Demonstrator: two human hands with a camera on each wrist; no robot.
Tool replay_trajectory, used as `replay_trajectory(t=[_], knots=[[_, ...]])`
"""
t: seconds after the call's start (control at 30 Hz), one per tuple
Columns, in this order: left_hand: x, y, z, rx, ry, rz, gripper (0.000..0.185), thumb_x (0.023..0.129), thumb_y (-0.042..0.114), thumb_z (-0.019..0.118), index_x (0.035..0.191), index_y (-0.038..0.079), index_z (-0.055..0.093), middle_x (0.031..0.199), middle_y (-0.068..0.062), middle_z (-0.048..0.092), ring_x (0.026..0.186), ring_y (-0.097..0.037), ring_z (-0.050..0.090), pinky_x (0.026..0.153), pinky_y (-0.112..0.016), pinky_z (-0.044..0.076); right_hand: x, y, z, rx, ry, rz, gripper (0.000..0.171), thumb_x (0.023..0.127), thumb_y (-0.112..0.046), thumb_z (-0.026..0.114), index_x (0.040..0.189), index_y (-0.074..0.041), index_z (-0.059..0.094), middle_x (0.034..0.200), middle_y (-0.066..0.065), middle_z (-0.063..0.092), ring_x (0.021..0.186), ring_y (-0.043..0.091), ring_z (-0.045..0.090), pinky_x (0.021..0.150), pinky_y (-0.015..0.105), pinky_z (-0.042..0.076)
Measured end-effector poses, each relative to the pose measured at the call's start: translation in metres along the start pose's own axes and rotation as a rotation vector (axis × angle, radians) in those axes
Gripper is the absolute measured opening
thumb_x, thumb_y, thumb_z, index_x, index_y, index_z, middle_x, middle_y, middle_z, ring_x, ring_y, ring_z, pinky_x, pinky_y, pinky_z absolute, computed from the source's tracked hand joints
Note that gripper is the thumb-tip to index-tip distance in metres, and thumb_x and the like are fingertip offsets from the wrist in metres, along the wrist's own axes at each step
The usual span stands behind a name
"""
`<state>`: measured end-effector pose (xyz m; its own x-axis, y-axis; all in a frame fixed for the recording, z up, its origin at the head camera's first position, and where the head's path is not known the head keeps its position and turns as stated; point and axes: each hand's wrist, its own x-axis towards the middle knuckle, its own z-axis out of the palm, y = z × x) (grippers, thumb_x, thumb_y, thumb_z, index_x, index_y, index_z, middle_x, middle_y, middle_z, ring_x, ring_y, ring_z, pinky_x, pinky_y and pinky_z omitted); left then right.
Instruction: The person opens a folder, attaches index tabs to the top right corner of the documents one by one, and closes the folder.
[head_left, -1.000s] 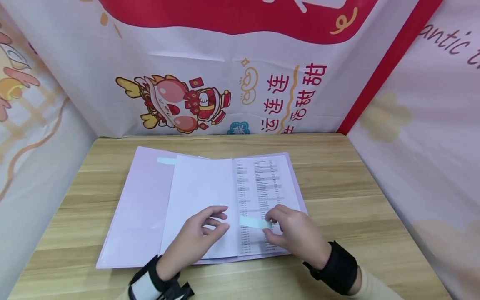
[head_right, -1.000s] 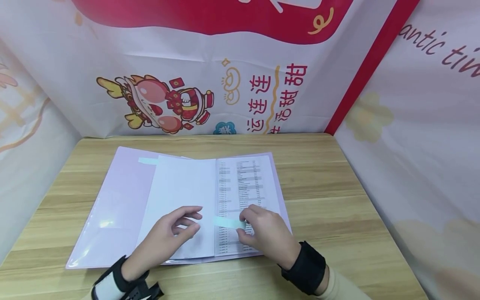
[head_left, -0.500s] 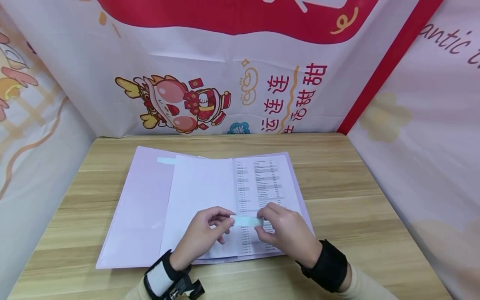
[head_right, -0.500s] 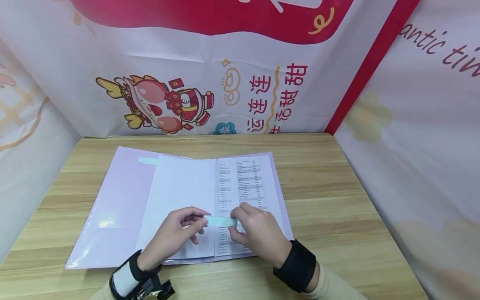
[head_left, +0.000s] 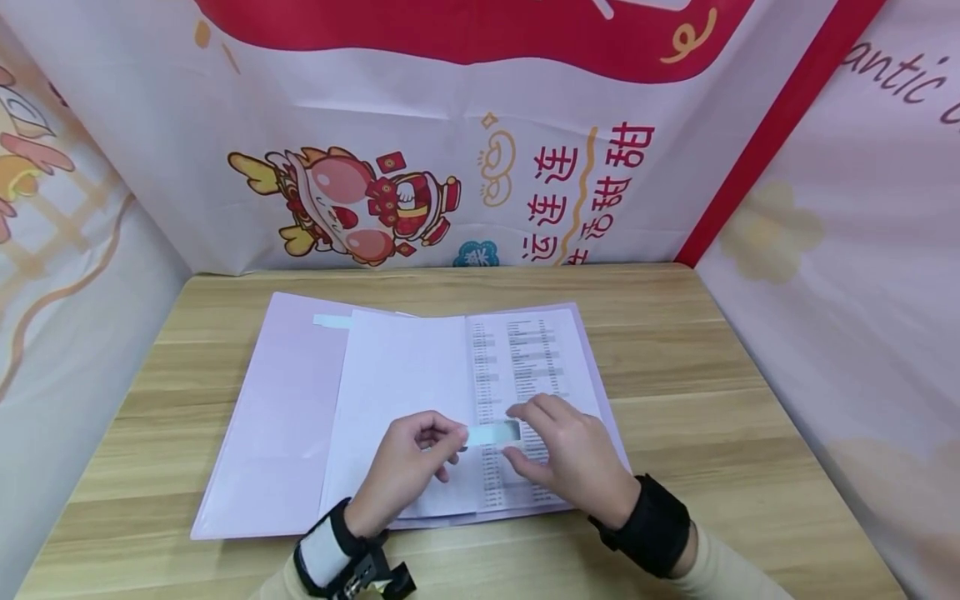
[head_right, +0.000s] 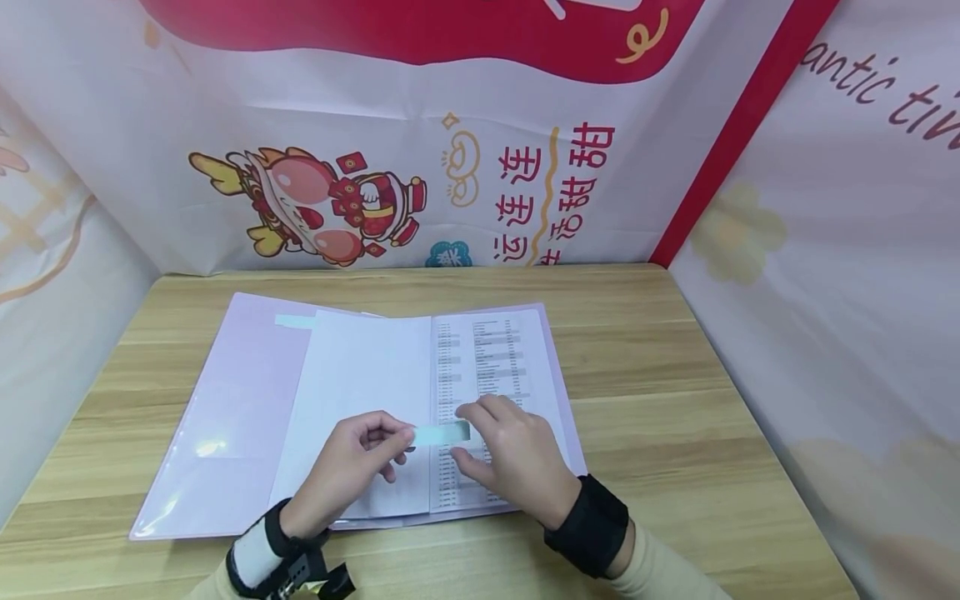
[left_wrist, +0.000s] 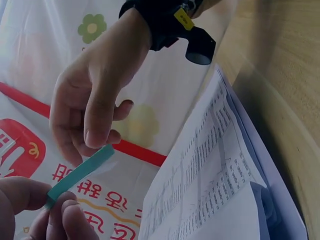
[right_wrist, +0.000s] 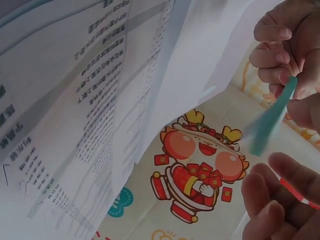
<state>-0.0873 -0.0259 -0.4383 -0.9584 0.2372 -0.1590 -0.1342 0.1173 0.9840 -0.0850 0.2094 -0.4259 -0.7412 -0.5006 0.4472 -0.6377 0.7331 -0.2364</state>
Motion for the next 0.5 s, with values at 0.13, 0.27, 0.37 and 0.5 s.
replay_trajectory(t=[0.13,0.27,0.37,0.5], knots=[[0.0007,-0.0004,0.0006,-0.056,0.02,-0.037,0.019,0.097,0.018,0.07,0.103,-0.001,0.072,0.087,-0.01,0.071,0.074,-0.019,0.063,0.056,-0.027,0.055,0.0009,0.002,0.0022,-0.005,-0.001,0.006,0.046,0.084,-0.031,0.085,0.124,-0.012,0.072,0.103,-0.001,0.066,0.089,0.011,0.062,0.069,0.026,0.057],[0.0013,-0.0009,0.0013,-0.074,0.028,-0.05,0.021,0.098,0.019,0.07,0.105,-0.001,0.072,0.09,-0.011,0.072,0.075,-0.019,0.063,0.055,-0.027,0.054,0.0001,0.0041,0.0043,-0.031,-0.002,0.001,0.043,0.087,-0.029,0.083,0.125,-0.012,0.074,0.102,0.0,0.066,0.086,0.011,0.06,0.067,0.024,0.055],[0.0018,-0.0015,0.0018,-0.081,0.026,-0.054,0.022,0.097,0.019,0.07,0.105,-0.001,0.071,0.091,-0.013,0.072,0.076,-0.019,0.063,0.055,-0.026,0.054,-0.0004,0.0054,0.0059,-0.047,-0.003,-0.005,0.04,0.088,-0.028,0.082,0.125,-0.013,0.074,0.102,0.001,0.066,0.085,0.011,0.059,0.068,0.024,0.055],[0.0024,-0.0029,0.0017,-0.092,0.025,-0.055,0.021,0.097,0.019,0.07,0.105,-0.001,0.071,0.092,-0.014,0.072,0.076,-0.019,0.063,0.056,-0.027,0.054,-0.0001,0.0055,0.0067,-0.055,0.001,-0.006,0.041,0.087,-0.028,0.083,0.125,-0.013,0.074,0.102,0.002,0.067,0.085,0.012,0.06,0.069,0.025,0.056]])
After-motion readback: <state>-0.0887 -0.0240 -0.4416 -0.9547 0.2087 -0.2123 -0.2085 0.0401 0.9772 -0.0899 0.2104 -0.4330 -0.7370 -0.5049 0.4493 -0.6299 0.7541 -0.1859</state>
